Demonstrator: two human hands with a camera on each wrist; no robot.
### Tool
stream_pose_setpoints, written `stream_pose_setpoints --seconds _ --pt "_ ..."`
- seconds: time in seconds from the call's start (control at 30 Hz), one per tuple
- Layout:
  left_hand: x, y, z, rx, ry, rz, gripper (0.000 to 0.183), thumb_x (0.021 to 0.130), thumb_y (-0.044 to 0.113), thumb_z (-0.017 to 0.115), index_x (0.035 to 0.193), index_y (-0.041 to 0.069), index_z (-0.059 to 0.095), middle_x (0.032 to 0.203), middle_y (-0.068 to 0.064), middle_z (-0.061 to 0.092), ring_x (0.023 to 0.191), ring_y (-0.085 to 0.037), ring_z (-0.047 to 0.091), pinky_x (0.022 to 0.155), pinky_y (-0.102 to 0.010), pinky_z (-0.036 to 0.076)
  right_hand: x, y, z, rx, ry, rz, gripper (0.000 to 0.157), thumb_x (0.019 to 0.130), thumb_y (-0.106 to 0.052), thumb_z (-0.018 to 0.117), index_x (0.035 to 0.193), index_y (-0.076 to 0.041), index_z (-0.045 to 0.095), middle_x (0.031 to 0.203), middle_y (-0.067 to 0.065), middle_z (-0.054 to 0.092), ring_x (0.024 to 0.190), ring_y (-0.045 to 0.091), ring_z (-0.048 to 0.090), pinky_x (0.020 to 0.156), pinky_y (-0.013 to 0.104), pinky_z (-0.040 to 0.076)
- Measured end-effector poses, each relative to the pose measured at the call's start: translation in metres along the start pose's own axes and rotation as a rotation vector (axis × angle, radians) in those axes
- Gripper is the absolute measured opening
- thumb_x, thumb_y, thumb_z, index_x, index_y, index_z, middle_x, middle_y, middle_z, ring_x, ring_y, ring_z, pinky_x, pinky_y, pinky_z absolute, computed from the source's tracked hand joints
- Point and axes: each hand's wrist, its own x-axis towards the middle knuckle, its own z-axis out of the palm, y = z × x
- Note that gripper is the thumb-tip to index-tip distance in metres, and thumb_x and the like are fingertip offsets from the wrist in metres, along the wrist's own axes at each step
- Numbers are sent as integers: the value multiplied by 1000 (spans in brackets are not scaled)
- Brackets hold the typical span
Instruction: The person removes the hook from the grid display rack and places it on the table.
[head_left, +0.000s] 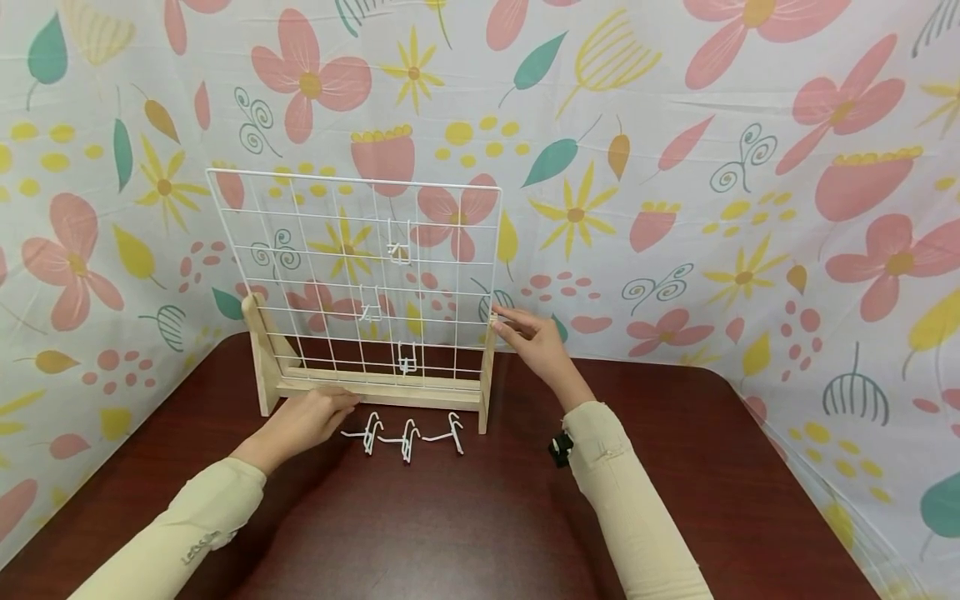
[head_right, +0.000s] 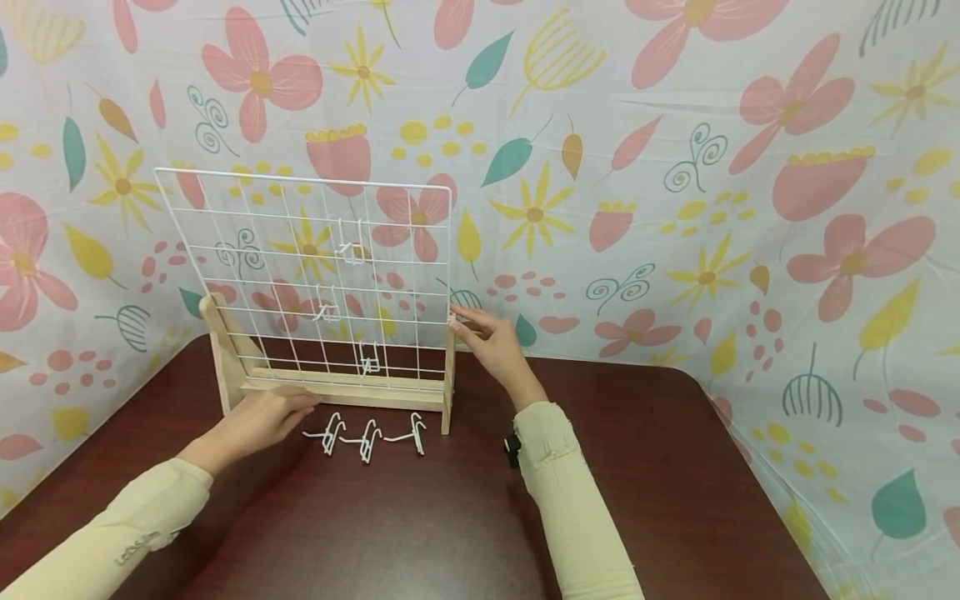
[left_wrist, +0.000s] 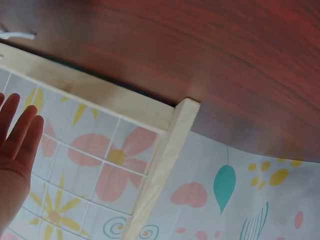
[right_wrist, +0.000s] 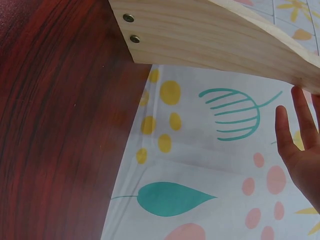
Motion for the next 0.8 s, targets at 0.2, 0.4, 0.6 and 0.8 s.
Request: stream_pose_setpoints --seconds 0.2,0.4,0.6,0.8 --pt "10 5 -5 6 78 -7 18 83 2 70 101 2 73 96 -10 71 89 -26 68 73 -41 55 -1 0 0 -4 6 -5 36 95 -8 61 130 -3 59 133 18 55 117 36 57 97 46 46" --pt "24 13 -11 -8 214 -34 18 83 2 70 101 0 73 93 -12 71 85 -27 67 70 -41 55 -1 0 -1 -2 13 1 37 95 -9 60 131 -3 58 134 17 55 118 35 57 97 45 47" --pt "33 25 -15 -34 312 -101 19 83 1 70 101 0 72 93 -12 71 87 -29 67 72 -43 55 -1 0 0 -6 12 -8 36 95 -9 61 130 -3 59 133 18 56 117 34 57 97 45 46" --pt "45 39 -15 -63 360 -201 17 87 4 67 103 -1 71 92 -13 70 86 -29 64 72 -42 54 -1 1 1 -7 17 5 36 95 -11 61 130 -4 59 133 16 56 117 31 58 97 44 47"
